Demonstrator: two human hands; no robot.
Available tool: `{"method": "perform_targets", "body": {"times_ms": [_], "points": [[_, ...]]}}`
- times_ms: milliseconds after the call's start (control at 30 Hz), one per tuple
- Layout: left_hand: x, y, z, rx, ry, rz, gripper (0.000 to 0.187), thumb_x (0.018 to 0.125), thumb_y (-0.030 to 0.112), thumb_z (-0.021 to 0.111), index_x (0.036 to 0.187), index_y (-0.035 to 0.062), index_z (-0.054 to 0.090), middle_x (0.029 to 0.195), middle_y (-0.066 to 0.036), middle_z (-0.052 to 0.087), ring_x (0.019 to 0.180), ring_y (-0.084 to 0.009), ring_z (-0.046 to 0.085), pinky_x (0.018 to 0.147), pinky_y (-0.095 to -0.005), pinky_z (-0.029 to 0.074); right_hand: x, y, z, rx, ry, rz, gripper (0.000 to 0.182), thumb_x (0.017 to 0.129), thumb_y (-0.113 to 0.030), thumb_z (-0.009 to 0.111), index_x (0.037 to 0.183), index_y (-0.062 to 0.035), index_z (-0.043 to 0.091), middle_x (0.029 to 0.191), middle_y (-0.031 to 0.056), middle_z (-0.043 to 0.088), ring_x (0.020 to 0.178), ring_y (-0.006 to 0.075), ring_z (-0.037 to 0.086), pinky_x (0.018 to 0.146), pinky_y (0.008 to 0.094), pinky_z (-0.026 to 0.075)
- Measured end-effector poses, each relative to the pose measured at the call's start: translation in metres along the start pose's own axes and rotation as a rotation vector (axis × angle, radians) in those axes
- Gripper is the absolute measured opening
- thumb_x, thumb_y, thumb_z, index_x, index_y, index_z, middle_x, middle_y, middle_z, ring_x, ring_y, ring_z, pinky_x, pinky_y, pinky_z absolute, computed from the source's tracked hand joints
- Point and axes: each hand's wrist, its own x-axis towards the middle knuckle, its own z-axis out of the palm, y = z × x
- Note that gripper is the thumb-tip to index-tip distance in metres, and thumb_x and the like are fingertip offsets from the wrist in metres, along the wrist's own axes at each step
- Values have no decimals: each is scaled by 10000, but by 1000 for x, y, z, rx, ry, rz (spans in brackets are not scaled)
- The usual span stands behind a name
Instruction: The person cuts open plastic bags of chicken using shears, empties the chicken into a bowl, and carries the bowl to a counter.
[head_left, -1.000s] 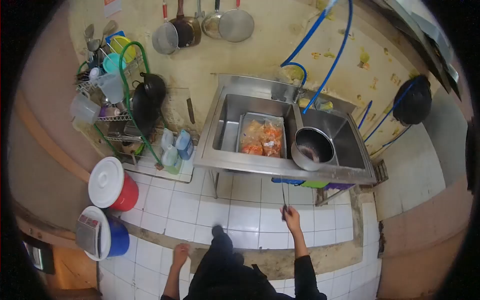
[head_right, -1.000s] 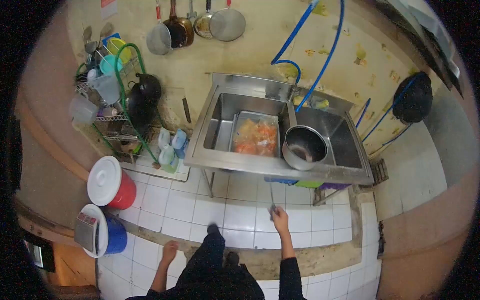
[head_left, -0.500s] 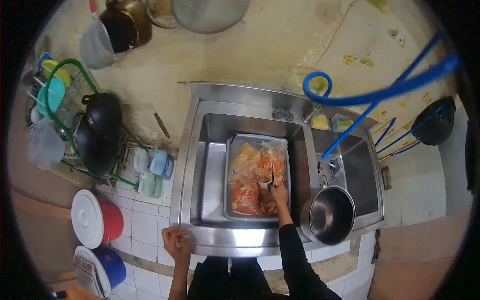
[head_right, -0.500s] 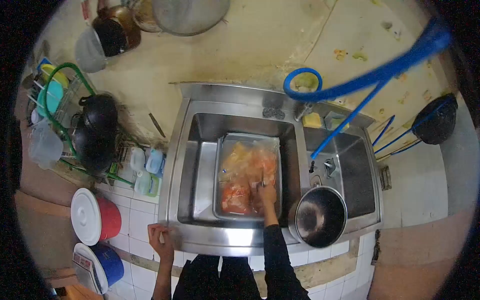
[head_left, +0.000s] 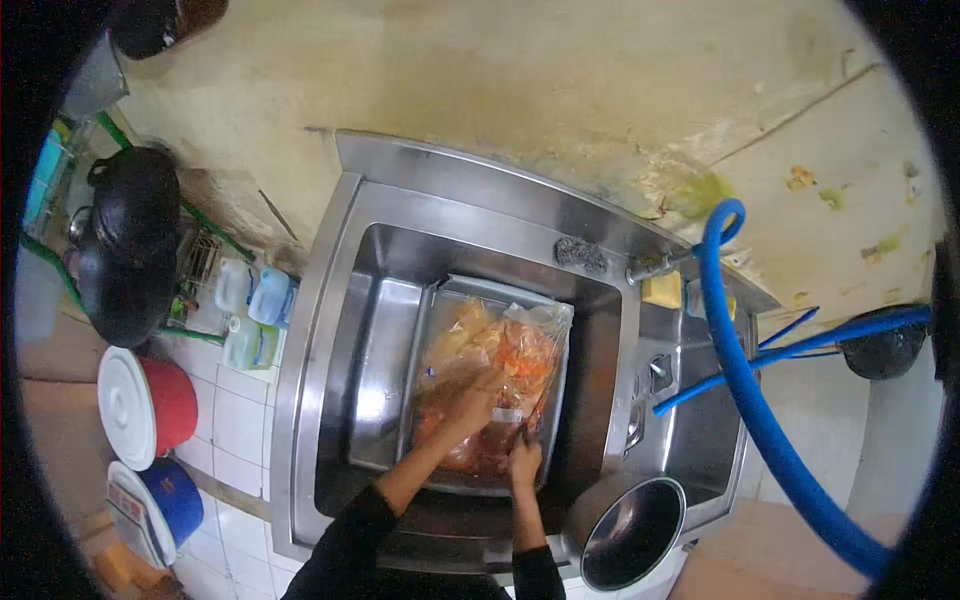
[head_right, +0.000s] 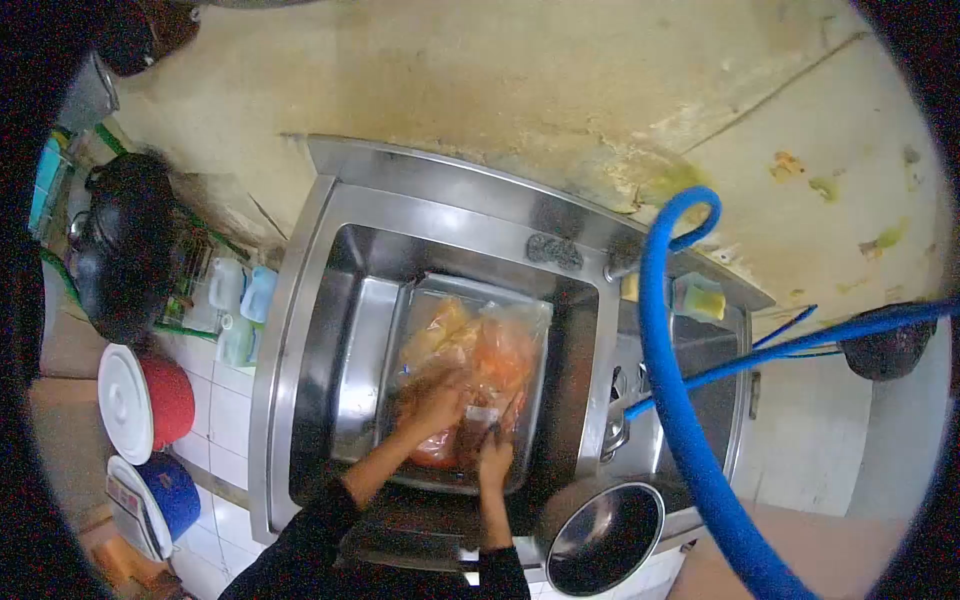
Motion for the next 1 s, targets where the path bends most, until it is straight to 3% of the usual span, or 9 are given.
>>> {"method": "perform_targets", "body": {"times_ms": [100, 400, 533, 600, 633, 700, 800, 867, 1000], "points": [[32, -29, 64, 502, -123, 169, 495, 811, 156, 465, 1289, 33, 434, 1417, -160, 290, 1296, -315, 292, 1079, -408, 215, -34, -20, -10, 241, -40, 110, 381, 899, -341, 521, 895, 29, 608, 705, 65, 579, 599, 128, 541, 558, 288, 443], [50, -20, 81, 812, -82, 116, 566, 774, 300, 517, 1265, 24, 464, 1387, -124, 359, 1316, -266, 259, 1114, -434, 48, -48, -34, -18, 475, -201, 304, 208, 892, -241, 561, 882, -36, 594, 697, 6, 529, 592, 122, 526, 534, 265, 435], [78, -26, 48, 420, -44, 108, 526, 750, 367, 543, 1182, 67, 543, 1256, -155, 495, 1226, -273, 392, 1090, -459, 142, -52, -42, -11, 597, -220, 219, 179, 902, -197, 527, 919, -24, 569, 717, 29, 539, 590, 135, 536, 515, 265, 439], [103, -7, -11, 222, -582, -192, 386, 731, 305, 589, 1044, 79, 606, 1129, -187, 558, 1094, -303, 500, 999, -474, 304, -55, -54, -11, 575, -262, 225, 165, 915, -163, 489, 949, -14, 552, 731, 40, 545, 591, 139, 541, 504, 264, 446], [99, -22, -7, 222, -570, -194, 386, 731, 305, 589, 1044, 79, 606, 1129, -187, 558, 1094, -303, 500, 999, -474, 304, -59, -58, -10, 562, -261, 235, 196, 909, -201, 511, 954, -15, 555, 728, 42, 547, 586, 140, 544, 501, 264, 446], [77, -60, 0, 193, 282, -73, 331, 698, 203, 631, 992, 52, 605, 989, -206, 597, 949, -350, 564, 874, -477, 405, -63, -50, -8, 554, -260, 249, 231, 903, -239, 534, 959, -16, 558, 725, 43, 549, 580, 140, 546, 498, 264, 447], [37, -65, -33, 265, 277, -213, 241, 821, 122, 512, 1026, 16, 582, 1027, -209, 555, 983, -318, 528, 858, -427, 419, -65, -36, 0, 556, -224, 176, 249, 894, -260, 551, 942, -17, 576, 759, 44, 562, 597, 131, 540, 498, 260, 443], [14, -101, -2, -137, -165, -735, 279, 838, 131, 473, 1062, -16, 549, 1036, -241, 539, 938, -352, 547, 807, -442, 443, -70, -65, -2, 643, -192, 197, 240, 895, -255, 552, 906, -20, 594, 791, 34, 566, 634, 117, 520, 513, 254, 438], [-38, -103, 51, 301, 176, -379, 412, 838, 149, 478, 1204, -33, 422, 1062, -261, 523, 894, -378, 563, 772, -440, 466, -58, -19, 13, 477, -160, 190, 239, 898, -255, 547, 929, -22, 588, 804, 38, 572, 655, 116, 520, 522, 257, 441]]}}
